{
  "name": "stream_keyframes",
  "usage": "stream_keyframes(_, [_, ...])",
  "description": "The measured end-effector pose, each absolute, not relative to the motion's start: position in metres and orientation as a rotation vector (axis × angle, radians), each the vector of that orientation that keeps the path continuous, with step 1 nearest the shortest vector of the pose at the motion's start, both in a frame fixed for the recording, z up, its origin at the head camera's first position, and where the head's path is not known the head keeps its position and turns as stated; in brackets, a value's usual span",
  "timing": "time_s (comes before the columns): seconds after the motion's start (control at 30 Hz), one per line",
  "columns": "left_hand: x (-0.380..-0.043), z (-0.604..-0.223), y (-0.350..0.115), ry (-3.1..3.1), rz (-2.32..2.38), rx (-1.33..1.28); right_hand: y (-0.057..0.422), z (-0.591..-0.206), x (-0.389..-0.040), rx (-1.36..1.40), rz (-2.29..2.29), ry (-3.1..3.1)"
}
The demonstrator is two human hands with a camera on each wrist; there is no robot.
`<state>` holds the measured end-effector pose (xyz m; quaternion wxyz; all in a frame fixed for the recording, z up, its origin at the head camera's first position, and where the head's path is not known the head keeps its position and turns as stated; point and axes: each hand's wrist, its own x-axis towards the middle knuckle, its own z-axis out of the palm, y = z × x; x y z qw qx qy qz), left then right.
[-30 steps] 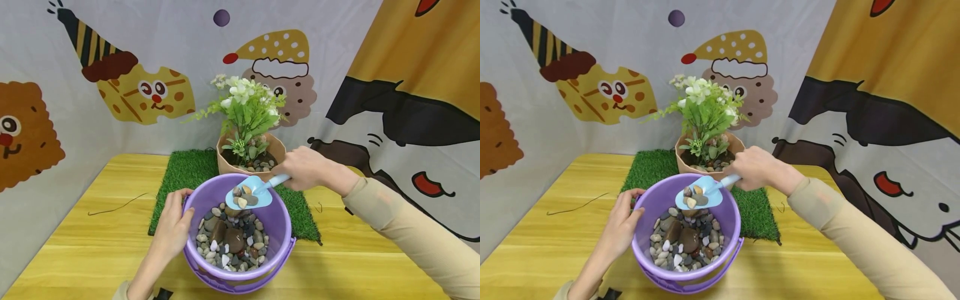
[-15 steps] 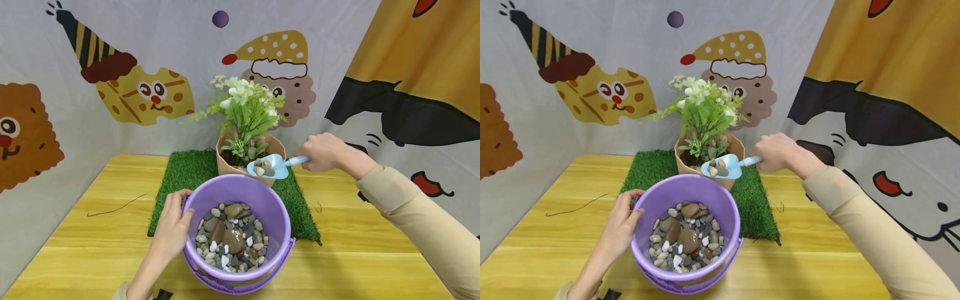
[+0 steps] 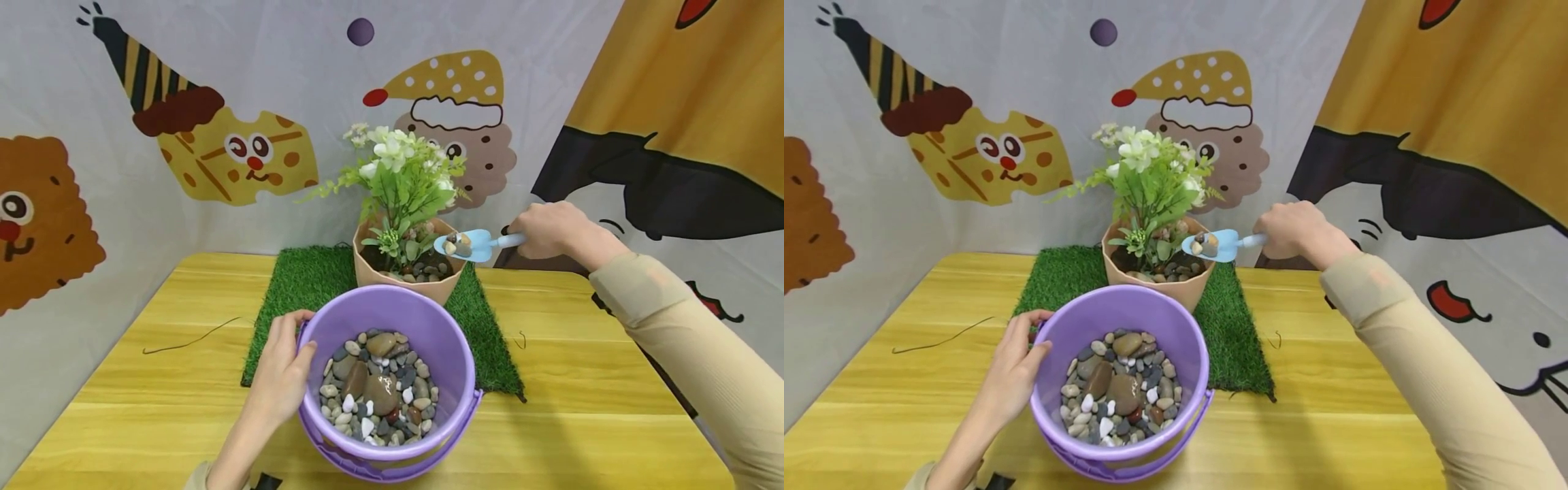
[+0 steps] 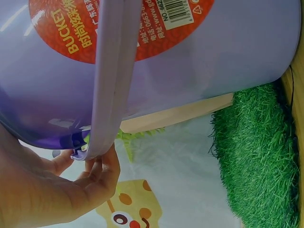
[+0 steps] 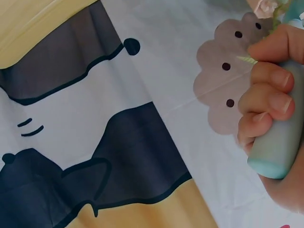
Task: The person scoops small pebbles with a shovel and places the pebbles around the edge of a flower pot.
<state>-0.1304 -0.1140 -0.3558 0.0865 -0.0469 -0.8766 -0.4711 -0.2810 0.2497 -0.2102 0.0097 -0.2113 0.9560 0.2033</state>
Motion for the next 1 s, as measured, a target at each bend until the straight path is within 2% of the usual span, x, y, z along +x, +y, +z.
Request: stream_keyframes(1.0, [-0.130, -0.356, -0.114, -2.613, -1.393, -0.139, 0.238, -0.190, -0.290, -0.446, 0.880, 2.925])
